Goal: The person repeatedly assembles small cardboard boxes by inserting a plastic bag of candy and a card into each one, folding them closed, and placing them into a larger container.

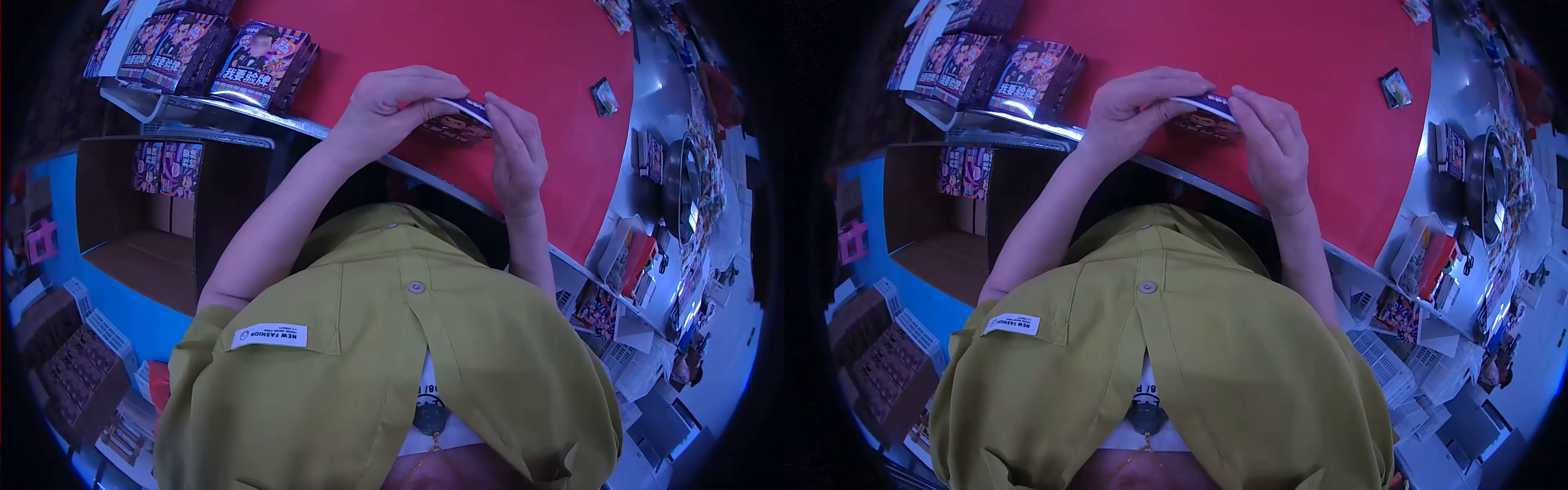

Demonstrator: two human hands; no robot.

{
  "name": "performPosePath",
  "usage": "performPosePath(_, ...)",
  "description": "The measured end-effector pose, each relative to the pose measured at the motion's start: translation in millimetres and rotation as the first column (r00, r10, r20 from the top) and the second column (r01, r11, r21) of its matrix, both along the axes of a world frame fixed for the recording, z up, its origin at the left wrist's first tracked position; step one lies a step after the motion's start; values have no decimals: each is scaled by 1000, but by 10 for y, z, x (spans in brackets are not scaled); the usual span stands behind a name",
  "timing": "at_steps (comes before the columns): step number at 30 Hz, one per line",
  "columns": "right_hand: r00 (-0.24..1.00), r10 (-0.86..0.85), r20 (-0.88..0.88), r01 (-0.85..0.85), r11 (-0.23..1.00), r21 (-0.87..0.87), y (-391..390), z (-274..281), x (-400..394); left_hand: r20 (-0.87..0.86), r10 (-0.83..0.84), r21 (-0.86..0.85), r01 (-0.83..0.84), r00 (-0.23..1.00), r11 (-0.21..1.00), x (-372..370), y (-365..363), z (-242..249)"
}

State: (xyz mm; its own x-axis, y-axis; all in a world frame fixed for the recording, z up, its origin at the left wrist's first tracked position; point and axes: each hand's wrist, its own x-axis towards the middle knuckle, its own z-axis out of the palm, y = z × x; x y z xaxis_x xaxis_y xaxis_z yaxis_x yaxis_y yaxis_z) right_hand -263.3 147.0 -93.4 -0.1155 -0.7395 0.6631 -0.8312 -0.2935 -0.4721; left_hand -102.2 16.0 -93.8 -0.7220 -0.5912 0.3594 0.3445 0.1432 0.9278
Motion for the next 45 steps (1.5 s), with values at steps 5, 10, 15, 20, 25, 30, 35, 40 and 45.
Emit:
performPosePath(5,976,-15,-217,15,1000,-3,87,112,29,68,88,-575,-34,994,817,125,-48,37)
performPosePath(10,993,14,-121,-12,1000,14,26,166,24,77,114,-500,-61,991,864,76,-56,130)
performPosePath(15,978,18,209,-37,995,88,13,178,64,69,153,-529,-94,986,843,47,-58,140)
performPosePath(20,875,40,483,-111,987,120,32,188,102,-10,173,-503,-155,985,851,25,-31,113)
performPosePath(25,904,11,426,-79,987,142,53,198,108,-23,143,-500,-135,989,856,36,-24,88)
performPosePath(30,997,26,-69,-20,996,85,102,221,62,-38,168,-751,-139,985,645,126,-63,57)
performPosePath(35,994,58,-91,-58,998,7,47,127,94,-152,213,-734,-255,965,629,67,19,17)
performPosePath(40,997,-70,37,69,997,39,-156,249,41,-137,343,-477,-365,929,799,110,-31,-47)
performPosePath(45,659,-136,740,-19,980,197,-676,555,113,208,351,231,-395,913,889,566,182,-281)
